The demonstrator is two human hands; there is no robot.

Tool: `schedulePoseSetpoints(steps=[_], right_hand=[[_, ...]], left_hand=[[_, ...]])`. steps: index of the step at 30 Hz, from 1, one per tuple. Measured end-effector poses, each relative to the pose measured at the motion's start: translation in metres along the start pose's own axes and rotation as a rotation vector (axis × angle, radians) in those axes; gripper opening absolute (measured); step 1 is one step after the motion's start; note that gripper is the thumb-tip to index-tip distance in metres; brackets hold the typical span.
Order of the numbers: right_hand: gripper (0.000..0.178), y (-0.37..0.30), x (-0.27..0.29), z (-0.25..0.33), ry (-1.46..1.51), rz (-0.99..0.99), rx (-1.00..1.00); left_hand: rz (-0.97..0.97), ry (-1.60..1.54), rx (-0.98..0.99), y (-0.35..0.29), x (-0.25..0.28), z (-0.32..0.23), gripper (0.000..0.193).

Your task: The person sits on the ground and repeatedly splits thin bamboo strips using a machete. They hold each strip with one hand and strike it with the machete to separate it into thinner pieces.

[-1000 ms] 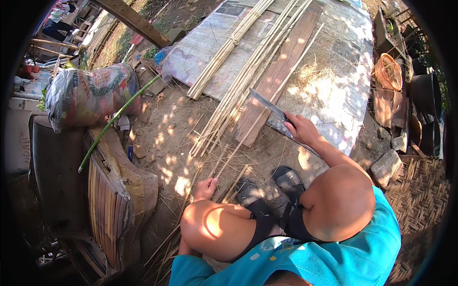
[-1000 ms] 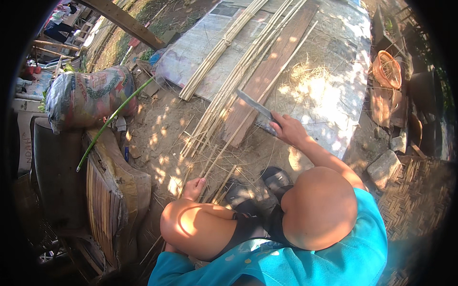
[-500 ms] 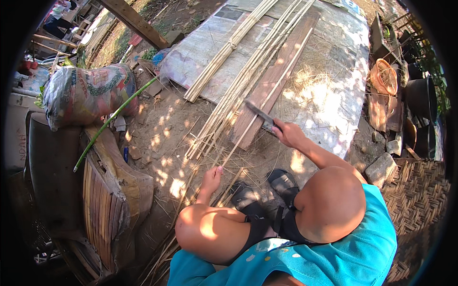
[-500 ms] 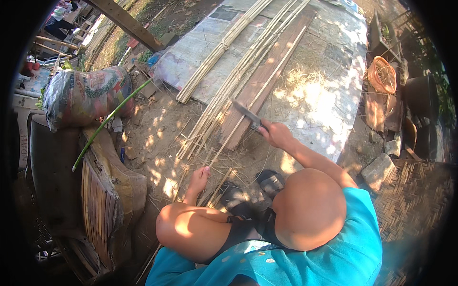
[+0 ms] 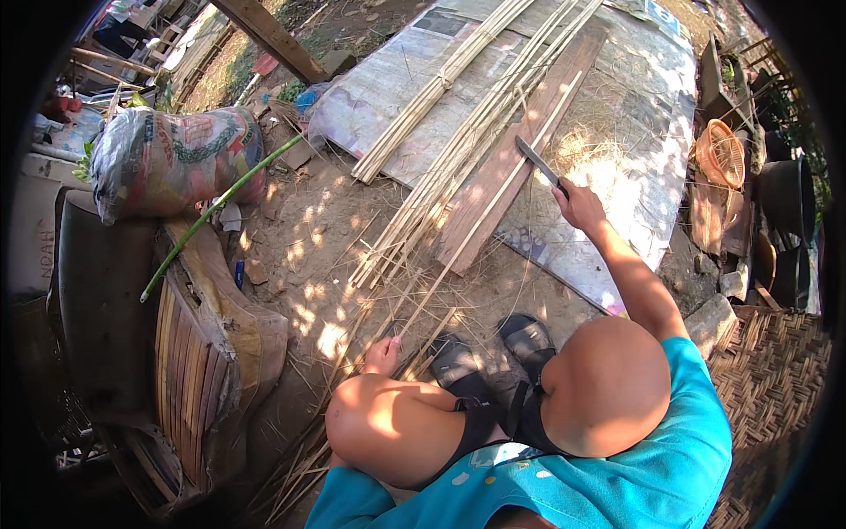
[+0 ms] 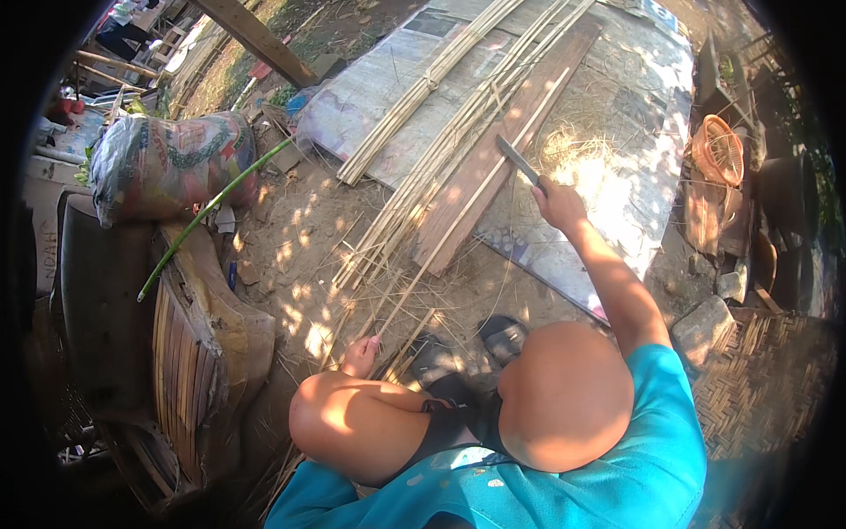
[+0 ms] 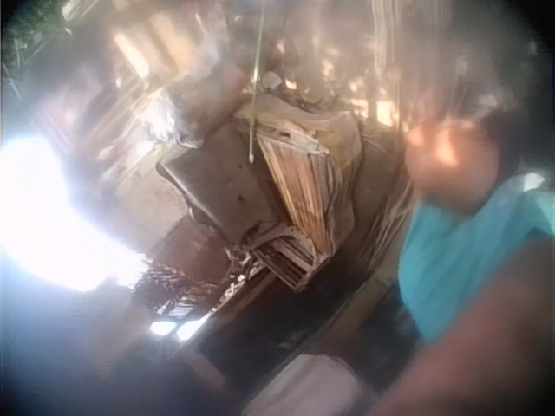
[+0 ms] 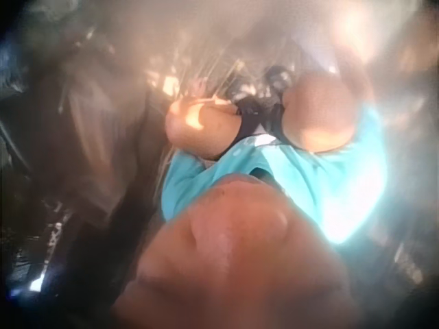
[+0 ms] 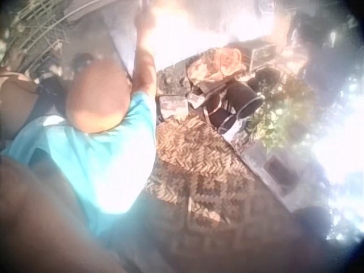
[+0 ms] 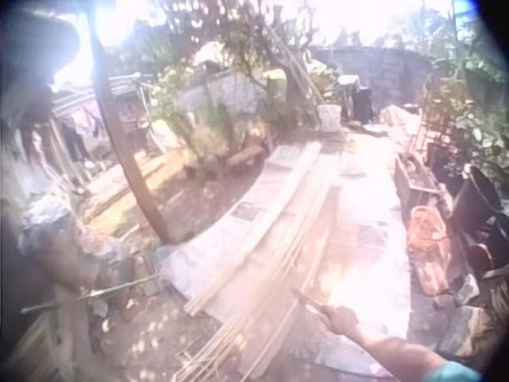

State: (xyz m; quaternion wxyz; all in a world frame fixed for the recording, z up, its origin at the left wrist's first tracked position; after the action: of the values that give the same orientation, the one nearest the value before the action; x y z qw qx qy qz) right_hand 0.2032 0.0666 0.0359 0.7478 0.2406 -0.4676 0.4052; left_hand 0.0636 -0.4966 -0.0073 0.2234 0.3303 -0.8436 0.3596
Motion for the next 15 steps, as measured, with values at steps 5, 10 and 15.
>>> schedulePoseSetpoints(steps=[5, 10, 15], right_hand=[[0.041, -0.05, -0.051, 0.056, 0.136, 0.033, 0.211], [0.047, -0.089, -0.064, 0.105, -0.024, 0.361, 0.426], [0.03, 0.007, 0.009, -0.048, -0.074, -0.148, -0.013]], left_hand=[[-0.022, 0.115, -0.159, 0.035, -0.022, -0.067, 0.041], [-0.085, 0.438, -0.162, 0.047, -0.025, -0.063, 0.035], [0.026, 0.46, -0.094, 0.042, -0.023, -0.071, 0.039]])
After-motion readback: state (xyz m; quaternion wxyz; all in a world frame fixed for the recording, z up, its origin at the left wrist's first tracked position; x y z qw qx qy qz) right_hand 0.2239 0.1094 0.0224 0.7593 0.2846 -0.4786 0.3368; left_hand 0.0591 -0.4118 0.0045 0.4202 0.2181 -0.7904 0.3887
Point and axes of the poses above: each hand's wrist, its own y-axis towards the middle knuckle, its own x-axis out of the back of the hand, z = x × y, the point moved 3 cm from there along y, towards the middle knuckle, and after that the axes turned 3 degrees about x, right-handed, at the moved point
